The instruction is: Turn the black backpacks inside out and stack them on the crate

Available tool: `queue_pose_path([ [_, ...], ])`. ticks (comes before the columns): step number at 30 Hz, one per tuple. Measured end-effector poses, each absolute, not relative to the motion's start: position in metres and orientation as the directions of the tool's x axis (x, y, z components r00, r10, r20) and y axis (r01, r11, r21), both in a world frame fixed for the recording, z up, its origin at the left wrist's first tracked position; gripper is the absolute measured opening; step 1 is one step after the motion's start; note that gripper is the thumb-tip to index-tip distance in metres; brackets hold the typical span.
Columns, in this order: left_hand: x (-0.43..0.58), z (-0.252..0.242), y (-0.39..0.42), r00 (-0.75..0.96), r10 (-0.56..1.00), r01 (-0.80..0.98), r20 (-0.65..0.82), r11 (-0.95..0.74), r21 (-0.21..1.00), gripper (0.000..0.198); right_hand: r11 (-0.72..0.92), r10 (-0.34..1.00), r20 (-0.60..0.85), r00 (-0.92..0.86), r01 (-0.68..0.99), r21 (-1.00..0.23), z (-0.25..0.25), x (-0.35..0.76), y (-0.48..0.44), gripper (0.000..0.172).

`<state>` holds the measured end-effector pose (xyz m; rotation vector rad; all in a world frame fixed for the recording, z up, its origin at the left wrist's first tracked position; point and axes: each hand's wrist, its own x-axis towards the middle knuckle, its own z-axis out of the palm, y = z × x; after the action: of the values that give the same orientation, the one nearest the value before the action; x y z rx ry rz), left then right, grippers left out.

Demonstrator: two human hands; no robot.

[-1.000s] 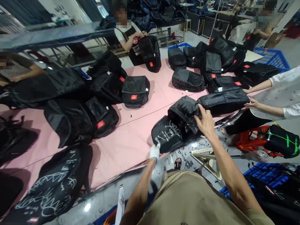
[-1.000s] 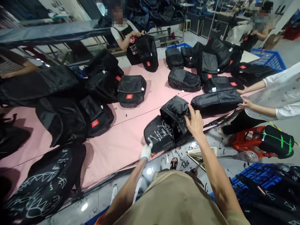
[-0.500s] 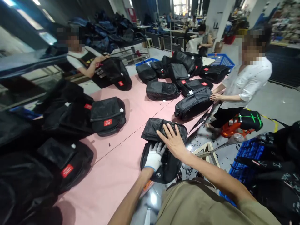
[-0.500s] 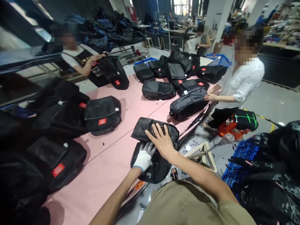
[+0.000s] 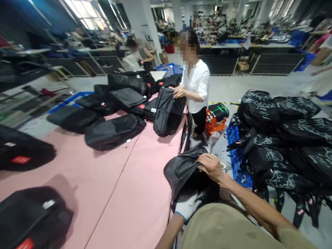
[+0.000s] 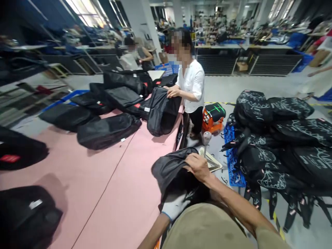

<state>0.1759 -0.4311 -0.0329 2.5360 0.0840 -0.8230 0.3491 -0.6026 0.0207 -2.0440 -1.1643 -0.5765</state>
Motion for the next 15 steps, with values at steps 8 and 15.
queue_pose_path([
  [8,0.254,-0.037,-0.459,0.880,-0.327,-0.461,0.343,-0.762,0.456,0.038,-0.725,0.141,0.663,0.735,0.533,-0.437,0.030,0.392,-0.721,0.030],
  [15,0.427,-0.016,-0.484,0.991,0.021,-0.025,0.135,-0.944,0.328,0.073,-0.862,0.161,0.521,0.838,0.376,-0.340,0.001,0.473,-0.727,0.047],
])
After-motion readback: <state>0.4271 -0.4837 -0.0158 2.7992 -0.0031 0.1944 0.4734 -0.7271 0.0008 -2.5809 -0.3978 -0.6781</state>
